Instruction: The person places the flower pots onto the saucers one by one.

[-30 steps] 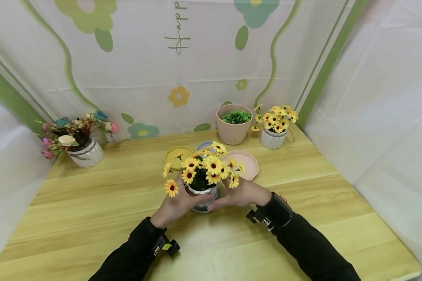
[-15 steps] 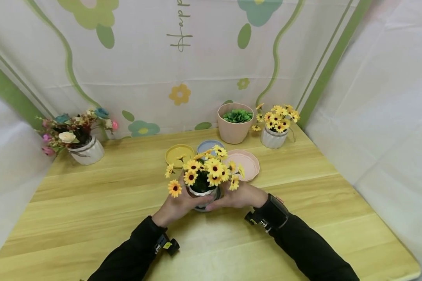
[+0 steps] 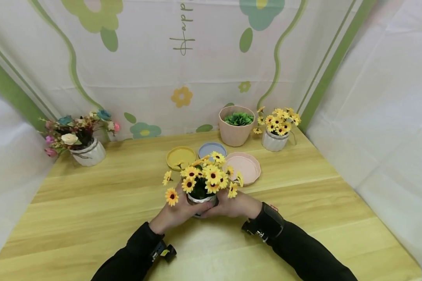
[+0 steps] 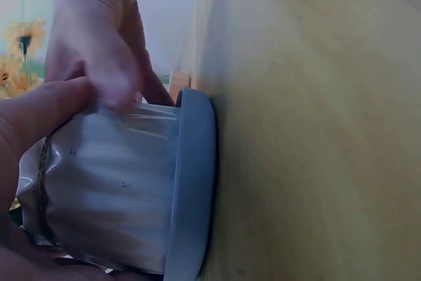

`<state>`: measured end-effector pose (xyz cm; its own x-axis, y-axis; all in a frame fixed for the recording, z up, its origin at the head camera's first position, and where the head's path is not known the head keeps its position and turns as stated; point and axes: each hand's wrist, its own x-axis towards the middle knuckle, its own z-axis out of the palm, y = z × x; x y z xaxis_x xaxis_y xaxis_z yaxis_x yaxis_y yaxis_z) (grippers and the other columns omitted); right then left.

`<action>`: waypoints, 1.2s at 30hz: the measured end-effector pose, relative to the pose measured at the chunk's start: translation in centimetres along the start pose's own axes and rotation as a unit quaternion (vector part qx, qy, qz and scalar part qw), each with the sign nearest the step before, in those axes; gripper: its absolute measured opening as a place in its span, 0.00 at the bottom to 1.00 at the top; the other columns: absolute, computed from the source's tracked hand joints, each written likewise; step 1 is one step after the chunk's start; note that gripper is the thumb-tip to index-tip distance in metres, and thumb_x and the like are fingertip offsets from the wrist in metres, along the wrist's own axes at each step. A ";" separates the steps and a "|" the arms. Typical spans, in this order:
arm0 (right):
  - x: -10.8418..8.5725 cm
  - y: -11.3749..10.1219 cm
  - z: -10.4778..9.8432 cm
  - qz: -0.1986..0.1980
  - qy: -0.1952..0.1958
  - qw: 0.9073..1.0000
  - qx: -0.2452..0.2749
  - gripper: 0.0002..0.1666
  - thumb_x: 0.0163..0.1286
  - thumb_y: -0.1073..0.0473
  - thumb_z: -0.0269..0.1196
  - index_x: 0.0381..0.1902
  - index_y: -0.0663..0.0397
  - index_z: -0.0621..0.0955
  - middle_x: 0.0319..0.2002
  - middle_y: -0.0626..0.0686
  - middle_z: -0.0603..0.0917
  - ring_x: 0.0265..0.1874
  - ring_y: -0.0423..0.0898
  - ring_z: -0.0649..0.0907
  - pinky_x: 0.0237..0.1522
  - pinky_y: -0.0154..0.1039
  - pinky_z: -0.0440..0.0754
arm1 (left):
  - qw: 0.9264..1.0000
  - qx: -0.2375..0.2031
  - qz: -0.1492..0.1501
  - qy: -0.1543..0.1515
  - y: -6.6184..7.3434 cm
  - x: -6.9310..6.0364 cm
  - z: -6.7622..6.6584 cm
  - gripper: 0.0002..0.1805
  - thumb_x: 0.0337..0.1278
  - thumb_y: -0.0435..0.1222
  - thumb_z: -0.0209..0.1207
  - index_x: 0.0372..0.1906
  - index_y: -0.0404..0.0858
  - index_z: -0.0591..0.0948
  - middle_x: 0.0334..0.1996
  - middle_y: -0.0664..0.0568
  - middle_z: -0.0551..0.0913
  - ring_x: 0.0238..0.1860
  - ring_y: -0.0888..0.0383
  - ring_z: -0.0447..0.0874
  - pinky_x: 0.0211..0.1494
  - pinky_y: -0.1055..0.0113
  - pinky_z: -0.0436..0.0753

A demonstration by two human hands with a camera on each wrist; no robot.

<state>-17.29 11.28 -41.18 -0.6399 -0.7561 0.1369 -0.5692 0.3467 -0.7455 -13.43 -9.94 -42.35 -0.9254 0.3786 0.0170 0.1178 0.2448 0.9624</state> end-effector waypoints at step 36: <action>11.0 -3.5 6.3 -0.037 -0.039 0.999 -0.004 0.54 0.67 0.61 0.75 0.82 0.58 0.58 0.81 0.57 0.63 0.80 0.49 0.65 0.84 0.41 0.62 | 0.982 0.100 0.011 0.158 -3.8 -4.4 -9.6 0.39 0.63 0.42 0.74 0.75 0.47 0.70 0.66 0.51 0.80 0.64 0.58 0.80 0.63 0.68 0.82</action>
<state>-19.09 -1.72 -41.20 -0.5536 -0.8210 0.1398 -0.6180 0.2925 -0.7297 -13.23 -21.14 -43.46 -0.9838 0.0968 0.1506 0.1776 0.4216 0.8892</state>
